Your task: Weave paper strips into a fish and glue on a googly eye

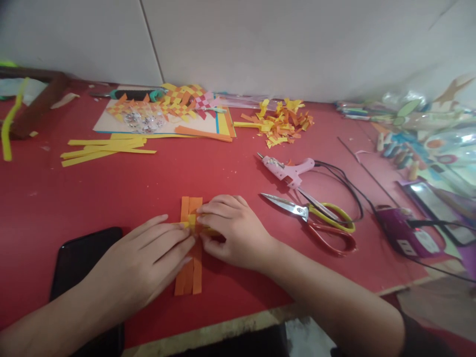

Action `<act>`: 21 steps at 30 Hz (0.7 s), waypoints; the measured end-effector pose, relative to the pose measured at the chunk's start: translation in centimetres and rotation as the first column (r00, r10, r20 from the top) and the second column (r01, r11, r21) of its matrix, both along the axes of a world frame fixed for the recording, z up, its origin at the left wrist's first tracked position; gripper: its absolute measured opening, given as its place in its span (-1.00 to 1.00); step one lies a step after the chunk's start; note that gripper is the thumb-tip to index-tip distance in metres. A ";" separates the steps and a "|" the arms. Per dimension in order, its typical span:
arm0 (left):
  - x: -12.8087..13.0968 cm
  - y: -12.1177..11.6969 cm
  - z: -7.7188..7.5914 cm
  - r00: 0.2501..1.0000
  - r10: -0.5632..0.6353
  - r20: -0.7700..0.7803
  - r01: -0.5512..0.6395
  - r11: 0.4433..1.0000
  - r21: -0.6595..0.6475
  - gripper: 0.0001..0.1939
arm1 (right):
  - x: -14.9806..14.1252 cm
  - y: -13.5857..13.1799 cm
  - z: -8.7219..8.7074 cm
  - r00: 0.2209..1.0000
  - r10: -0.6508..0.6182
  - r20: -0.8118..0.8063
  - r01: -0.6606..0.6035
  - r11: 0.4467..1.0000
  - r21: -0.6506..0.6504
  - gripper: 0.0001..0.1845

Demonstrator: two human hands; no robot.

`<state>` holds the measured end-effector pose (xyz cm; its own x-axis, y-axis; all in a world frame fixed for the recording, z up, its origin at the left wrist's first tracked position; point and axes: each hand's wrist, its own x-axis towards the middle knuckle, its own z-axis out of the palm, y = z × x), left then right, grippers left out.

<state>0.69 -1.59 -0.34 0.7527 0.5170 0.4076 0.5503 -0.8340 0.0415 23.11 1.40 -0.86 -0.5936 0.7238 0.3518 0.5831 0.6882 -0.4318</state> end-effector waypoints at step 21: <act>0.0 -0.3 -0.8 1.000 0.020 0.000 -0.019 0.996 -0.093 -0.75 | 0.3 -0.2 1.0 0.995 0.064 0.078 -0.061 0.998 -0.035 -0.67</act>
<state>0.69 -1.86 -1.13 0.7418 0.5671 0.3578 0.5664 -0.8156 0.1185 23.44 1.15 0.18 -0.6631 0.6944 0.2793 0.5723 0.7109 -0.4088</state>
